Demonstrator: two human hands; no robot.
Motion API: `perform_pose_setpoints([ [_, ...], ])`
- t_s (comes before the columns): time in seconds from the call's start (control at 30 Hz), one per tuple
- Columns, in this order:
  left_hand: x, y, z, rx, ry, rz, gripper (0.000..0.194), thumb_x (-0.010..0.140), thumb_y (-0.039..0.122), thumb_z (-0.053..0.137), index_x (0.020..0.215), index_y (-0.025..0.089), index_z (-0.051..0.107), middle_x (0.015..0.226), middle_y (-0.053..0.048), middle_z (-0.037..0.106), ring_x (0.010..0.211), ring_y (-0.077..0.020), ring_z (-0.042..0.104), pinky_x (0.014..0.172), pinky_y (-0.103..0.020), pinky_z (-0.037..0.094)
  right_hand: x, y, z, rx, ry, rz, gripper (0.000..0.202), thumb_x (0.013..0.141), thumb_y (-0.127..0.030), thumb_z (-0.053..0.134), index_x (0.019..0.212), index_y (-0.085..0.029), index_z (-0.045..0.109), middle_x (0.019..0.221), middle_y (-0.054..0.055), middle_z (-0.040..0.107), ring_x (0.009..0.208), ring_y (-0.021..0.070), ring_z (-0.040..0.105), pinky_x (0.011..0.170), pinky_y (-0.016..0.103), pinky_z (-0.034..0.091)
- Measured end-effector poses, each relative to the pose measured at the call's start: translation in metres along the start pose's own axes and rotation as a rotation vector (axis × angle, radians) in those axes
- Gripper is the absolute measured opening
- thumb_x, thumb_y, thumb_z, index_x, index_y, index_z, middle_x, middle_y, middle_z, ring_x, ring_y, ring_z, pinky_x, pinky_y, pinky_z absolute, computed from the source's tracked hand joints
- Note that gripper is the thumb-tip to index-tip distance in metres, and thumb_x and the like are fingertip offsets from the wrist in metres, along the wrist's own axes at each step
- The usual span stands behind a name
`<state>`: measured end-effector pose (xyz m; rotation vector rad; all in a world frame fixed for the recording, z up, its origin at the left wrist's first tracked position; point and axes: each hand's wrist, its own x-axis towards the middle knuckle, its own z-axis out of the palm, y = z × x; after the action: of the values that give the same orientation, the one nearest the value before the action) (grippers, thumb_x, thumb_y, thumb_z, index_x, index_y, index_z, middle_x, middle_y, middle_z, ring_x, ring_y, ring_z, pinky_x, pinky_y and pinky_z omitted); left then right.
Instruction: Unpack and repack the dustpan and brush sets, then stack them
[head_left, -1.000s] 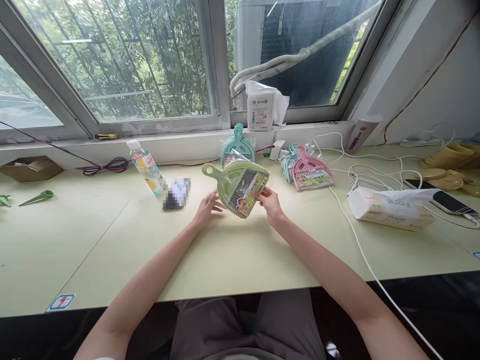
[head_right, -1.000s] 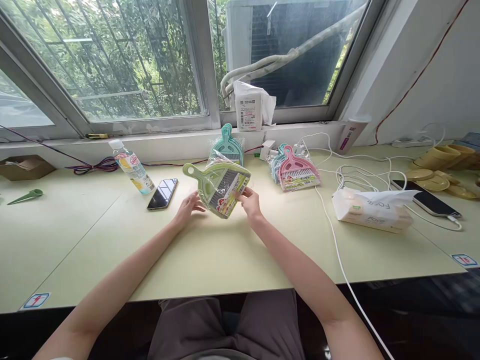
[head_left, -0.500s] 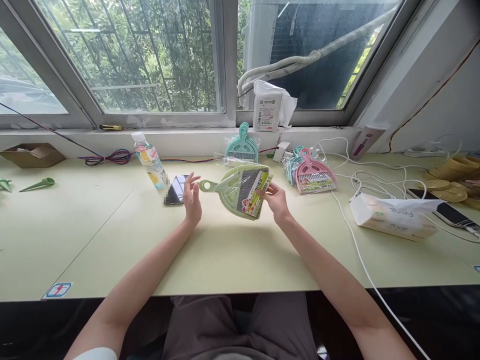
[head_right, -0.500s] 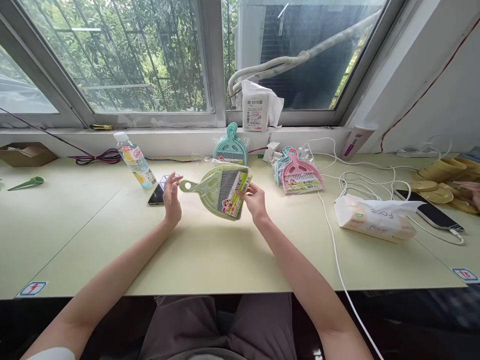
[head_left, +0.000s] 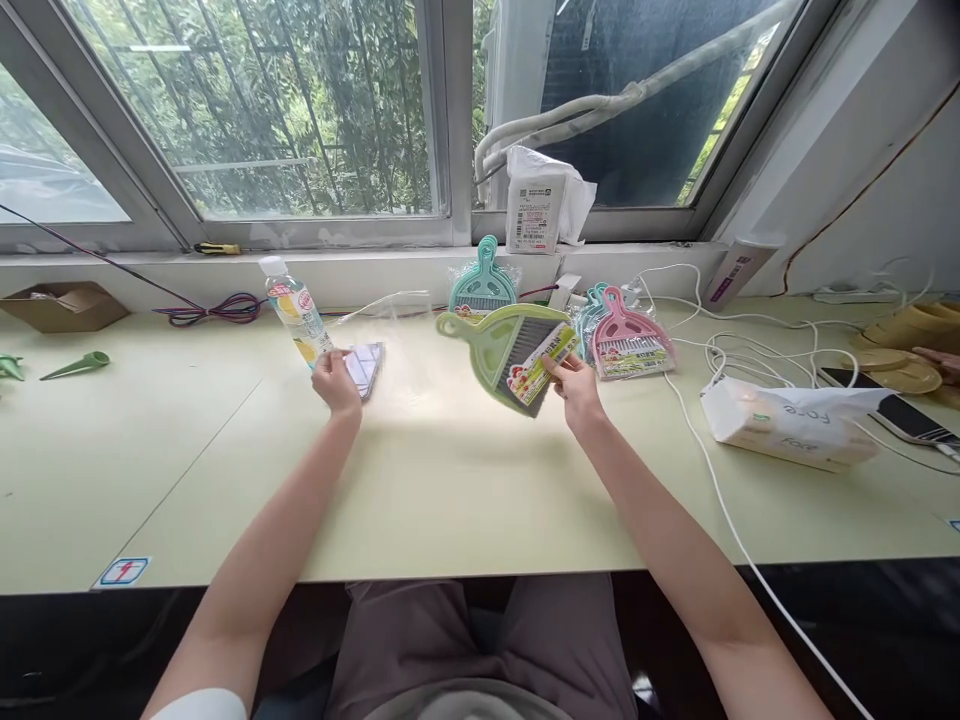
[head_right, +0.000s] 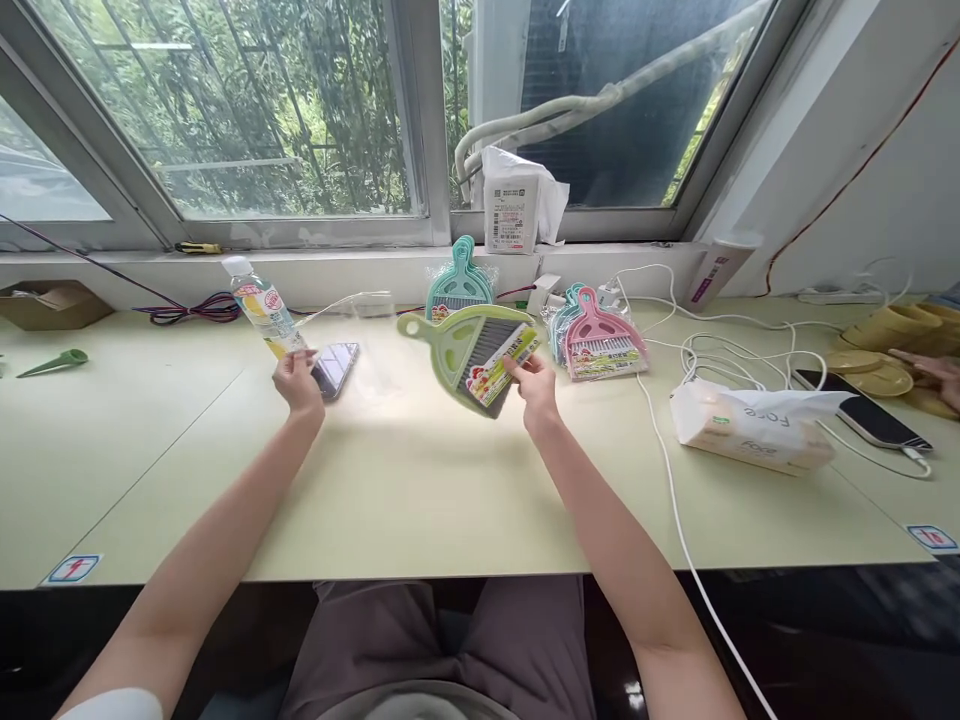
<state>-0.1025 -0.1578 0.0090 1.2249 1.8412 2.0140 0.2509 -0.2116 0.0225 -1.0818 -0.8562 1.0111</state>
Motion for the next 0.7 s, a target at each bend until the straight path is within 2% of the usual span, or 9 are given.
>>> perform_pose_setpoints([
  [0.1, 0.018, -0.013, -0.008, 0.053, 0.211, -0.014, 0.018, 0.086, 0.014, 0.042, 0.093, 0.015, 0.058, 0.101, -0.007, 0.063, 0.098, -0.0161, 0.057, 0.09, -0.029, 0.042, 0.006, 0.009, -0.008, 0.055, 0.03, 0.077, 0.039, 0.052, -0.044, 0.079, 0.078, -0.022, 0.059, 0.09, 0.003, 0.069, 0.057, 0.0099, 0.05, 0.041, 0.022, 0.022],
  [0.23, 0.01, -0.003, -0.018, 0.227, 0.439, 0.074, 0.051, 0.074, -0.001, 0.051, 0.122, 0.013, 0.043, 0.135, -0.014, 0.043, 0.127, -0.0249, 0.038, 0.104, -0.042, 0.03, 0.005, 0.021, -0.009, 0.118, 0.025, 0.143, 0.035, 0.055, -0.041, 0.079, 0.074, -0.023, 0.055, 0.092, 0.003, 0.068, 0.058, 0.0103, 0.052, 0.04, 0.021, 0.021],
  [0.3, -0.003, 0.011, -0.017, 0.226, 0.407, 0.244, 0.058, 0.074, 0.002, 0.056, 0.128, 0.015, 0.039, 0.143, -0.014, 0.032, 0.135, -0.0288, 0.026, 0.109, -0.045, 0.021, 0.002, 0.024, -0.006, 0.118, 0.017, 0.142, 0.035, 0.055, -0.039, 0.079, 0.077, -0.024, 0.057, 0.094, 0.003, 0.069, 0.06, 0.0112, 0.055, 0.039, 0.021, 0.021],
  [0.37, -0.021, 0.027, -0.012, 0.112, 0.165, 0.318, 0.036, 0.081, 0.012, 0.056, 0.116, 0.016, 0.049, 0.133, -0.01, 0.044, 0.13, -0.0294, 0.034, 0.107, -0.044, 0.026, -0.001, 0.026, -0.001, 0.126, 0.01, 0.146, 0.038, 0.053, -0.04, 0.08, 0.079, -0.023, 0.058, 0.096, 0.004, 0.069, 0.06, 0.0115, 0.056, 0.038, 0.021, 0.022],
  [0.43, -0.046, 0.041, -0.002, -0.074, -0.215, 0.162, 0.022, 0.09, 0.029, 0.044, 0.104, 0.017, 0.056, 0.112, -0.01, 0.058, 0.112, -0.0242, 0.052, 0.096, -0.04, 0.039, -0.003, 0.028, 0.003, 0.133, 0.005, 0.154, 0.041, 0.051, -0.042, 0.08, 0.081, -0.023, 0.059, 0.096, 0.005, 0.069, 0.06, 0.0112, 0.056, 0.038, 0.021, 0.023],
  [0.5, -0.075, 0.051, 0.007, -0.279, -0.689, -0.146, 0.042, 0.092, 0.047, 0.033, 0.114, 0.018, 0.052, 0.101, -0.011, 0.064, 0.094, -0.0219, 0.06, 0.081, -0.037, 0.048, -0.006, 0.031, 0.008, 0.126, -0.008, 0.167, 0.043, 0.051, -0.045, 0.079, 0.082, -0.023, 0.059, 0.096, 0.005, 0.07, 0.059, 0.0111, 0.056, 0.039, 0.02, 0.025],
  [0.57, -0.102, 0.056, 0.014, -0.425, -1.125, -0.312, 0.057, 0.089, 0.059, 0.032, 0.128, 0.019, 0.042, 0.109, -0.012, 0.064, 0.094, -0.0232, 0.062, 0.076, -0.038, 0.051, -0.009, 0.033, 0.012, 0.107, -0.041, 0.182, 0.044, 0.051, -0.045, 0.079, 0.083, -0.022, 0.059, 0.095, 0.004, 0.07, 0.061, 0.011, 0.057, 0.041, 0.02, 0.028],
  [0.63, -0.12, 0.056, 0.017, -0.484, -1.272, -0.361, 0.061, 0.085, 0.063, 0.04, 0.129, 0.02, 0.04, 0.117, -0.013, 0.061, 0.097, -0.0235, 0.062, 0.079, -0.038, 0.051, -0.013, 0.036, 0.016, 0.073, -0.094, 0.192, 0.043, 0.053, -0.045, 0.079, 0.083, -0.022, 0.06, 0.094, 0.004, 0.071, 0.064, 0.0116, 0.059, 0.043, 0.02, 0.031],
  [0.7, -0.125, 0.052, 0.018, -0.478, -1.205, -0.385, 0.058, 0.083, 0.057, 0.051, 0.127, 0.02, 0.042, 0.117, -0.011, 0.061, 0.097, -0.0225, 0.062, 0.08, -0.036, 0.051, -0.016, 0.039, 0.02, 0.044, -0.154, 0.205, 0.04, 0.056, -0.046, 0.078, 0.083, -0.021, 0.06, 0.094, 0.004, 0.071, 0.066, 0.0126, 0.061, 0.045, 0.02, 0.034],
])
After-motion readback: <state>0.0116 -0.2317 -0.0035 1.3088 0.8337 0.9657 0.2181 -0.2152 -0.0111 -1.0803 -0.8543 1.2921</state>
